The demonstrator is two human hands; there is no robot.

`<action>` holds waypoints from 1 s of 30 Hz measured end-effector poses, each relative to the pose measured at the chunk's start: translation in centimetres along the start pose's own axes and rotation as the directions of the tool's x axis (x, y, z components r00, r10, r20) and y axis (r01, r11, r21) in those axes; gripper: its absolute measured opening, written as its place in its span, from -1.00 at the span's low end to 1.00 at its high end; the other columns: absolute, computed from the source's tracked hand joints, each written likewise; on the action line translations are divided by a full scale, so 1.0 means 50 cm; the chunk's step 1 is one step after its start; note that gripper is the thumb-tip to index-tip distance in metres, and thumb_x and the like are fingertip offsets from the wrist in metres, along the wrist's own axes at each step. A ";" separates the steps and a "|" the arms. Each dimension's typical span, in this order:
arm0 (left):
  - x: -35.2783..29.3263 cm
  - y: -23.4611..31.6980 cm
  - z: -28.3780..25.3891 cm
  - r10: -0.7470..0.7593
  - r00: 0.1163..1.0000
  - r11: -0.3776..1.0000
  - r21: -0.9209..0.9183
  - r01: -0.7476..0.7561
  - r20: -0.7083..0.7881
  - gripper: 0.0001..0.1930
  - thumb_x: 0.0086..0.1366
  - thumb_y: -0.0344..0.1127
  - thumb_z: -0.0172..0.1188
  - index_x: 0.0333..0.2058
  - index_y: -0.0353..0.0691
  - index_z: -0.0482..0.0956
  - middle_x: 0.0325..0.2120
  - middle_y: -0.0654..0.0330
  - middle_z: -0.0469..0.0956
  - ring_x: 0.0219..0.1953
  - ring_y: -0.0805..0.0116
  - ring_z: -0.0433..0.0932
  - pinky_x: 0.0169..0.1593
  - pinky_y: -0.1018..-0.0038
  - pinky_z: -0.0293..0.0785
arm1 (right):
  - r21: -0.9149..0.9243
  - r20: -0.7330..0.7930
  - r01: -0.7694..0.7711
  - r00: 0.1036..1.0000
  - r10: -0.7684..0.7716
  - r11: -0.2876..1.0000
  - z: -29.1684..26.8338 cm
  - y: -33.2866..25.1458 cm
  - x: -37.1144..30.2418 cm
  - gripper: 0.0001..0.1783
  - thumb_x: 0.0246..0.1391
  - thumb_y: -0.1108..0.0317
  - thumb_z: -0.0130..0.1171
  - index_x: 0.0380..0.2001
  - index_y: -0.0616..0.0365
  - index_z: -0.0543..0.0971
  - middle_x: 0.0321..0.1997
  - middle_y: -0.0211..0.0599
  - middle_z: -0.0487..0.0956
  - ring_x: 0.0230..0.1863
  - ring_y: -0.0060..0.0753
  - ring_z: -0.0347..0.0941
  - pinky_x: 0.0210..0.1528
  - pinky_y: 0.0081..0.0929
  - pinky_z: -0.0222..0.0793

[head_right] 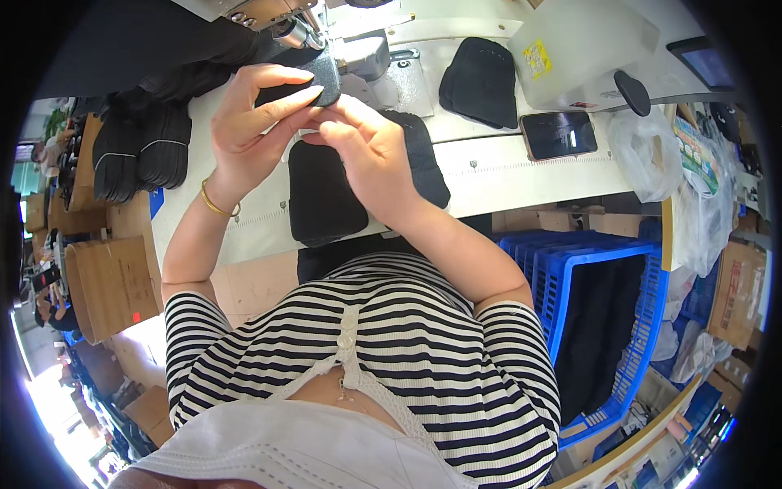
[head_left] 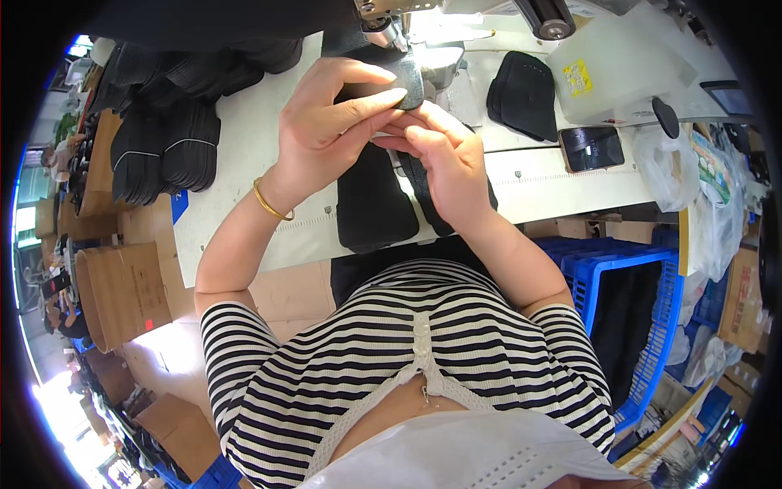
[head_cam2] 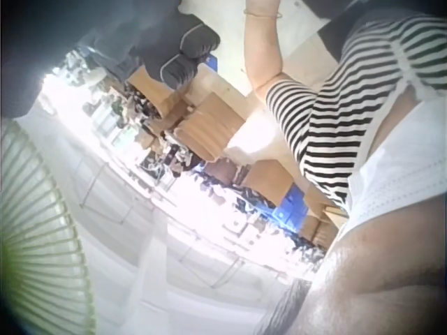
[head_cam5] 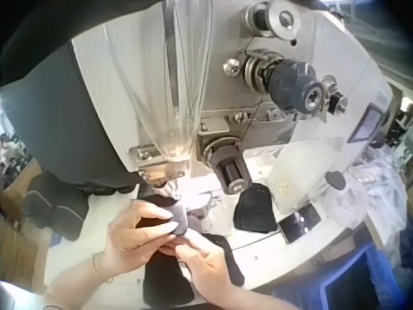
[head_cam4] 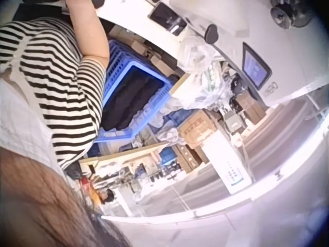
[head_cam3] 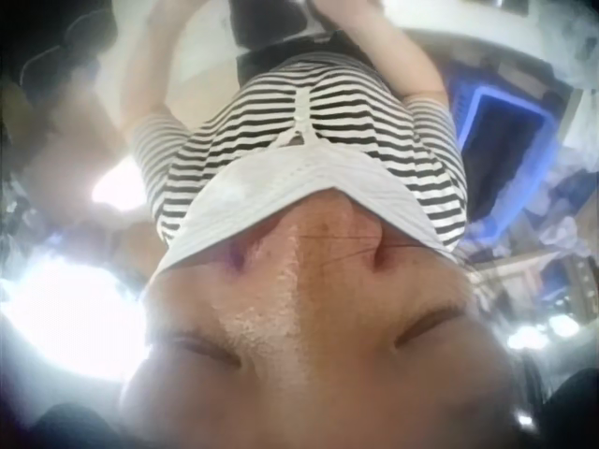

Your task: The person aligns fabric shoe pieces and stitches them together along the edges using a sewing machine.

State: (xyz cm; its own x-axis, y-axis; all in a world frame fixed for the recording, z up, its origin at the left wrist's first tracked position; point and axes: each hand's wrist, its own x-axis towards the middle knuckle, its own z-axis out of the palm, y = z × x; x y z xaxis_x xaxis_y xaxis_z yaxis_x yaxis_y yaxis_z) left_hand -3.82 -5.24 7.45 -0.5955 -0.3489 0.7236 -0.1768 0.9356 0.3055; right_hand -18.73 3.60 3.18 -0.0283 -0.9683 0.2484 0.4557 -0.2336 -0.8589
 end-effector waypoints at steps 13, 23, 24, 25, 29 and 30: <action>0.008 -0.023 0.003 0.267 0.963 0.953 0.161 -0.257 -0.047 -0.70 -0.18 -0.58 0.29 -0.34 -0.31 0.67 -0.37 0.17 0.61 -0.31 0.22 0.58 -0.26 0.43 0.54 | 0.221 -0.032 0.001 0.999 0.006 0.975 0.026 0.006 0.009 -0.55 0.16 0.52 -0.12 0.14 0.40 0.35 0.08 -0.15 0.49 0.11 -0.39 0.43 0.19 -0.38 0.36; 0.032 -0.037 0.007 0.331 0.941 0.916 0.262 -0.304 -0.068 -0.71 -0.22 -0.57 0.28 -0.39 -0.31 0.61 -0.39 0.16 0.60 -0.32 0.22 0.59 -0.28 0.42 0.53 | 0.257 -0.016 -0.014 1.000 0.019 0.966 0.028 -0.004 0.033 -0.46 0.09 0.51 -0.17 0.17 0.50 0.25 0.23 0.00 0.36 0.27 -0.19 0.30 0.31 -0.22 0.19; 0.034 -0.038 0.008 0.333 0.940 0.915 0.262 -0.306 -0.067 -0.71 -0.22 -0.57 0.28 -0.39 -0.31 0.61 -0.39 0.16 0.60 -0.32 0.22 0.59 -0.28 0.42 0.53 | 0.258 -0.016 -0.012 1.000 0.017 0.966 0.029 -0.003 0.034 -0.46 0.09 0.51 -0.17 0.17 0.50 0.25 0.23 0.00 0.36 0.27 -0.19 0.30 0.31 -0.22 0.19; 0.036 -0.038 0.010 0.318 0.946 0.918 0.271 -0.289 -0.070 -0.72 -0.21 -0.56 0.29 -0.39 -0.31 0.61 -0.40 0.16 0.60 -0.33 0.22 0.58 -0.28 0.41 0.53 | 0.304 -0.018 -0.014 1.000 0.020 0.953 0.030 -0.003 0.036 -0.46 0.10 0.53 -0.14 0.19 0.46 0.26 0.22 -0.06 0.37 0.26 -0.27 0.31 0.27 -0.30 0.25; 0.044 -0.038 0.017 0.257 0.960 0.939 0.263 -0.222 -0.108 -0.78 -0.16 -0.54 0.29 -0.42 -0.33 0.63 -0.41 0.18 0.60 -0.36 0.25 0.57 -0.32 0.43 0.51 | 0.375 -0.045 -0.002 0.999 0.021 0.927 0.040 -0.005 0.035 -0.44 0.09 0.57 -0.07 0.22 0.41 0.25 0.23 -0.14 0.37 0.25 -0.37 0.31 0.23 -0.43 0.30; 0.044 -0.037 0.019 0.256 0.961 0.940 0.258 -0.222 -0.107 -0.78 -0.16 -0.54 0.29 -0.42 -0.33 0.63 -0.41 0.18 0.60 -0.36 0.25 0.57 -0.32 0.43 0.51 | 0.375 -0.050 -0.003 0.998 0.023 0.927 0.042 -0.004 0.035 -0.44 0.09 0.57 -0.07 0.22 0.41 0.25 0.23 -0.14 0.37 0.25 -0.37 0.31 0.23 -0.43 0.30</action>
State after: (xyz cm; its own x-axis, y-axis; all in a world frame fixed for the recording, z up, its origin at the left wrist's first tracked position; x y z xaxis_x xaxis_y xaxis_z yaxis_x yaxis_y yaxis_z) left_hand -5.54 -7.70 7.89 -0.5334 -0.1016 0.8398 -0.2363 0.9711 -0.0326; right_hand -16.99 2.13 4.71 -0.0623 -0.9766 0.2058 0.7562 -0.1808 -0.6289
